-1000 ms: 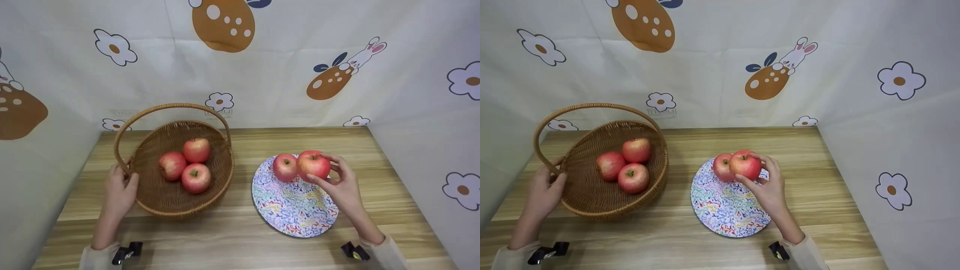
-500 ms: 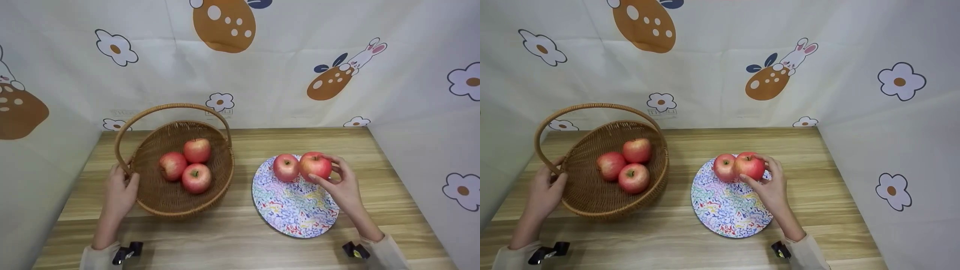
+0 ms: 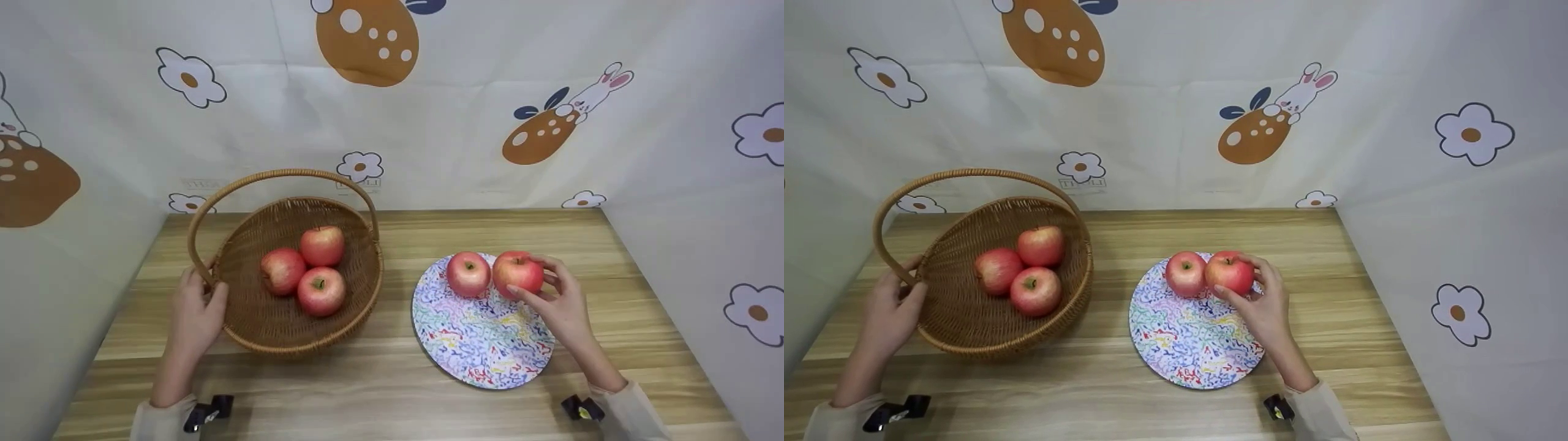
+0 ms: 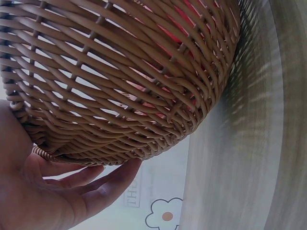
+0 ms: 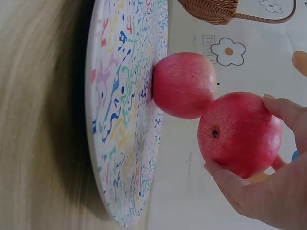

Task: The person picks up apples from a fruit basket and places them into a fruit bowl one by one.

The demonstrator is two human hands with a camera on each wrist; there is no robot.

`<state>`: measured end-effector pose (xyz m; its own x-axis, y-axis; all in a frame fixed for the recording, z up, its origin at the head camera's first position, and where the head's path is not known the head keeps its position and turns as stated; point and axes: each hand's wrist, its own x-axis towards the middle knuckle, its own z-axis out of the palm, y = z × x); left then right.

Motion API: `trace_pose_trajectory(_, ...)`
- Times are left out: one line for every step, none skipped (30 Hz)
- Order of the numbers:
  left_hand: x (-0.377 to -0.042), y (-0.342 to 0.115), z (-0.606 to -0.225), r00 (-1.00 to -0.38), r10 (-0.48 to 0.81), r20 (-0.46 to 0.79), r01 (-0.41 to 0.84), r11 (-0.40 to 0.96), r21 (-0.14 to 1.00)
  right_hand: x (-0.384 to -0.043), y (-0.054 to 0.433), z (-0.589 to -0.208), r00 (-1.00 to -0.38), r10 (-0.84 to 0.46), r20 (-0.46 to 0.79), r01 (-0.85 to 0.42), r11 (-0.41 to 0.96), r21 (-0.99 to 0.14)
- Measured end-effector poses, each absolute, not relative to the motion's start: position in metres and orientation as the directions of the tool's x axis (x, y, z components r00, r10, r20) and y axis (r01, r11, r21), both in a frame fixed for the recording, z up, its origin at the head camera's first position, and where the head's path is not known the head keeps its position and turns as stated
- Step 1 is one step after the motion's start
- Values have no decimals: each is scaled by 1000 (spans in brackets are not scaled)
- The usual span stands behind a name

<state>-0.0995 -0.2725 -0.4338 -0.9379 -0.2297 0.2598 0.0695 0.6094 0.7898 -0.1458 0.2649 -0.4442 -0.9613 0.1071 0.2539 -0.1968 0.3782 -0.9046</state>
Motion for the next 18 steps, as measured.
trace_pose_trajectory(-100,-272,-434,-937,-230,262,70,612,788,-146,265,-445,-962,109,251,-193,379,-905)
trace_pose_trajectory(-100,-272,-434,-937,-229,264,71,614,786,-146,266,-446,-963,111,247,-189,377,-907)
trace_pose_trajectory(-100,-272,-434,-937,-231,263,70,614,786,-147,266,-447,-963,113,244,-186,378,-907)
trace_pose_trajectory(-100,-272,-434,-937,-232,262,69,612,788,-147,267,-448,-964,115,240,-181,377,-908)
trace_pose_trajectory(-100,-272,-434,-937,-234,260,67,611,789,-147,267,-449,-965,118,236,-176,375,-910)
trace_pose_trajectory(-100,-272,-434,-937,-235,257,64,610,790,-147,268,-449,-966,121,230,-170,373,-912)
trace_pose_trajectory(-100,-272,-434,-938,-236,254,61,608,791,-148,268,-450,-967,124,224,-164,370,-914)
trace_pose_trajectory(-101,-271,-433,-938,-238,251,58,607,792,-148,269,-451,-968,127,218,-158,368,-917)
trace_pose_trajectory(-101,-271,-433,-939,-239,248,55,606,794,-149,269,-452,-969,129,213,-153,366,-918)
trace_pose_trajectory(-101,-272,-433,-939,-241,246,52,606,794,-149,270,-453,-970,130,207,-148,363,-920)
trace_pose_trajectory(-100,-272,-433,-940,-240,244,53,602,797,-150,270,-454,-970,130,204,-145,363,-921)
trace_pose_trajectory(-101,-272,-433,-940,-241,243,52,602,797,-150,271,-455,-971,130,201,-142,362,-921)
trace_pose_trajectory(-101,-272,-433,-940,-241,243,52,602,797,-151,271,-456,-972,130,198,-139,362,-922)
trace_pose_trajectory(-101,-272,-434,-939,-240,246,54,603,796,-151,272,-457,-972,131,194,-135,363,-922)
trace_pose_trajectory(-101,-273,-434,-939,-240,247,55,604,795,-151,272,-458,-973,131,188,-129,362,-923)
trace_pose_trajectory(-101,-273,-434,-938,-240,249,56,603,796,-152,273,-458,-974,133,182,-123,361,-924)
trace_pose_trajectory(-101,-272,-434,-938,-242,249,55,604,795,-152,273,-459,-975,136,176,-117,362,-925)
trace_pose_trajectory(-101,-273,-434,-937,-245,249,51,608,793,-152,274,-460,-976,137,169,-110,361,-926)
